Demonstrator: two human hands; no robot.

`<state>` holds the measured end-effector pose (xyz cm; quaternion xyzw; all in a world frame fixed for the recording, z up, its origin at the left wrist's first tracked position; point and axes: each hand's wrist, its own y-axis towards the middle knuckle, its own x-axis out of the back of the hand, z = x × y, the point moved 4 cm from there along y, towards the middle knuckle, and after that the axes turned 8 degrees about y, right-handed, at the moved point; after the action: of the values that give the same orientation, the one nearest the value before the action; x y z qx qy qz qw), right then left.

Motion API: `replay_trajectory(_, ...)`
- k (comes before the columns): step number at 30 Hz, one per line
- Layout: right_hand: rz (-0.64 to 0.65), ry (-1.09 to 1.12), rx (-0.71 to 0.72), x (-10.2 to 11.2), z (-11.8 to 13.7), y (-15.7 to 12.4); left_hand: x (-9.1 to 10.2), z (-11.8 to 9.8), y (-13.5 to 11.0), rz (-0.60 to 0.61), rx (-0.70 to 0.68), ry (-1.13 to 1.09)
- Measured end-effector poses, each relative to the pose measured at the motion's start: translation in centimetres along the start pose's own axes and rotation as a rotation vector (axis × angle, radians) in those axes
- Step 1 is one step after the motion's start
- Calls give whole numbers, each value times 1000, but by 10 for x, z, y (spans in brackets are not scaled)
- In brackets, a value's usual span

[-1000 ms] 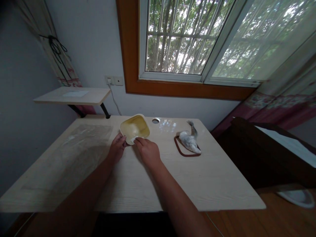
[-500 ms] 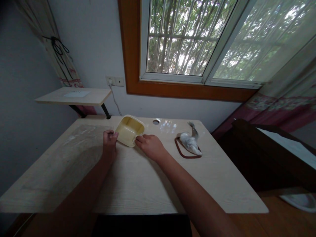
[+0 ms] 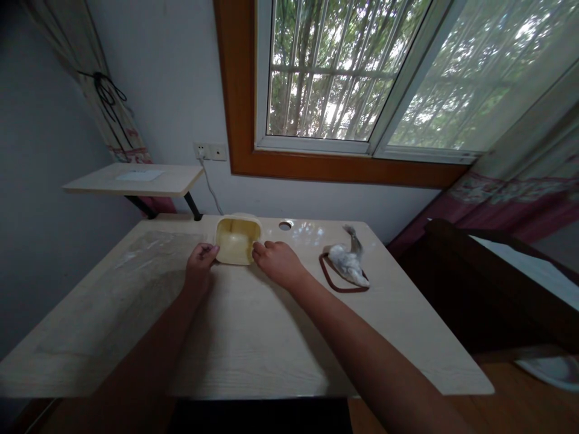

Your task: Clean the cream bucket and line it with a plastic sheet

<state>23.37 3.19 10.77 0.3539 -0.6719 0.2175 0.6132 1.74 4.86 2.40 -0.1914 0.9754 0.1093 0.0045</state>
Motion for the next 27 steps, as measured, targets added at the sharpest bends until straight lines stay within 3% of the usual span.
replay_trajectory(12,37,62,-274,-29,35,-10,-10,14,-7,118,84,-67)
replay_trajectory(18,-57,319,-435,-43,46,-8,-14,17,-10,155,83,-66)
replay_trajectory(27,-183,570,-486,-54,68,2,-15,4,-19,205,50,33)
